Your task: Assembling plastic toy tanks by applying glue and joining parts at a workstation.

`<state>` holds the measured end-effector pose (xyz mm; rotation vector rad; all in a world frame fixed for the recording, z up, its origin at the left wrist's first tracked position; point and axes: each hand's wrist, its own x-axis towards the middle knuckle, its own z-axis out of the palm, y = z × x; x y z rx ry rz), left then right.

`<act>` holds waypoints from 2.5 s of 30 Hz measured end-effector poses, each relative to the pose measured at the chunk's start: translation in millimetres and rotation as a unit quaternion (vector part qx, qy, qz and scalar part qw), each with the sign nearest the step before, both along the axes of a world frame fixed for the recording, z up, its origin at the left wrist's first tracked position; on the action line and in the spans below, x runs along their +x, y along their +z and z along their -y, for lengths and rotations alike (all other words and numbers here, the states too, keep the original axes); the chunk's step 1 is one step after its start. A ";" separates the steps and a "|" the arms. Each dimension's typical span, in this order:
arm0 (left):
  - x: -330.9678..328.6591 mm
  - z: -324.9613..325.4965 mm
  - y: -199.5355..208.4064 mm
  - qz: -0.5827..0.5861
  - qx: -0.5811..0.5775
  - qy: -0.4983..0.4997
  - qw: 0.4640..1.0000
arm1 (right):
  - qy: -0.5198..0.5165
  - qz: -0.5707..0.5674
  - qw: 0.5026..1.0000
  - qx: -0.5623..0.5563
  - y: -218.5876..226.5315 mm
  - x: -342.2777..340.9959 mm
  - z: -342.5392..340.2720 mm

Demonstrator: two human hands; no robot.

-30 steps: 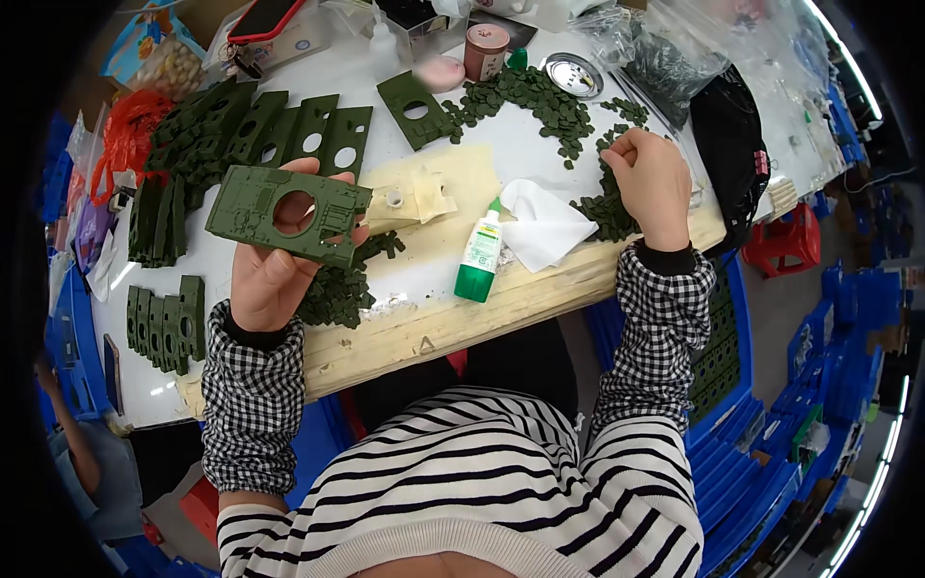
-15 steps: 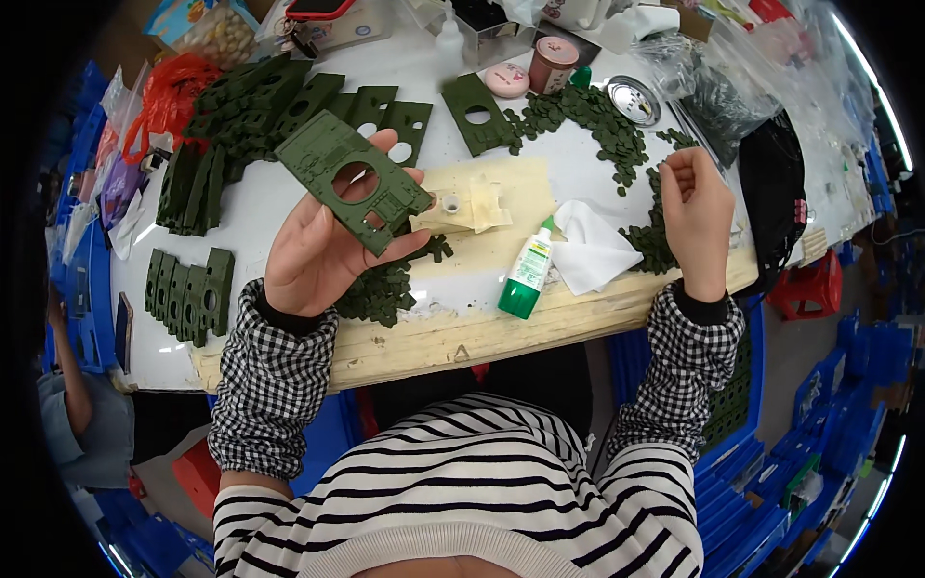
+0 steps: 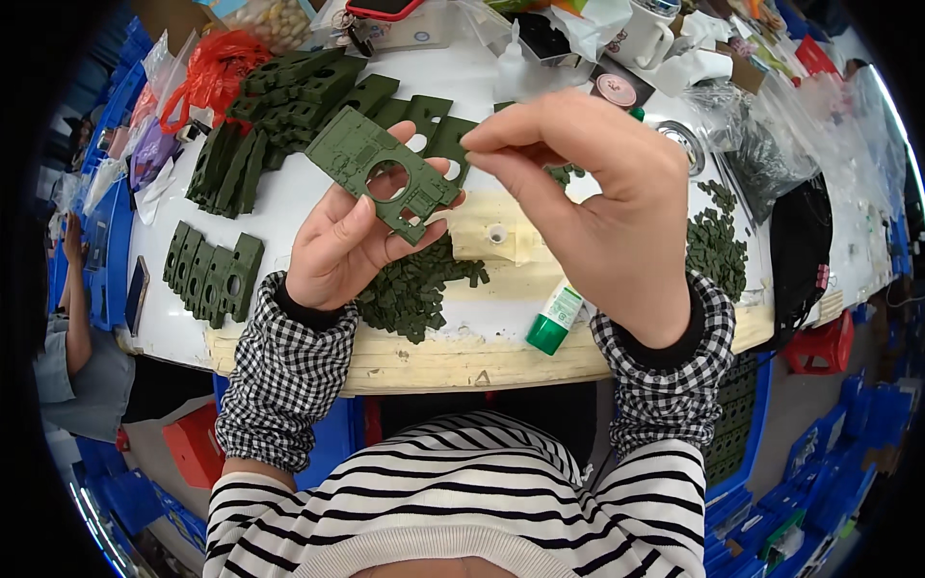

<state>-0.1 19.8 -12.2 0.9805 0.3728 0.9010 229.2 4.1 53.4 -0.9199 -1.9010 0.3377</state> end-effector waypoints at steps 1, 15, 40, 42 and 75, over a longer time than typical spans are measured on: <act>1.2 -1.5 1.6 -0.004 0.007 0.008 1.000 | 0.005 -0.013 1.000 0.001 -3.1 -2.9 -4.3; 5.2 5.6 2.5 -0.030 0.033 0.046 0.998 | 0.110 -0.161 0.940 -0.278 -29.8 -12.3 1.1; 6.0 9.7 3.4 -0.038 0.021 0.067 0.997 | 0.057 -0.126 0.975 -0.176 -52.8 -29.1 -2.1; 6.3 9.4 3.8 -0.039 0.023 0.066 0.997 | 0.053 -0.118 0.977 -0.168 -51.8 -28.6 -1.8; 4.3 4.3 -7.2 -0.089 0.083 0.048 0.991 | 0.021 0.062 0.993 -0.097 -39.8 -21.4 2.5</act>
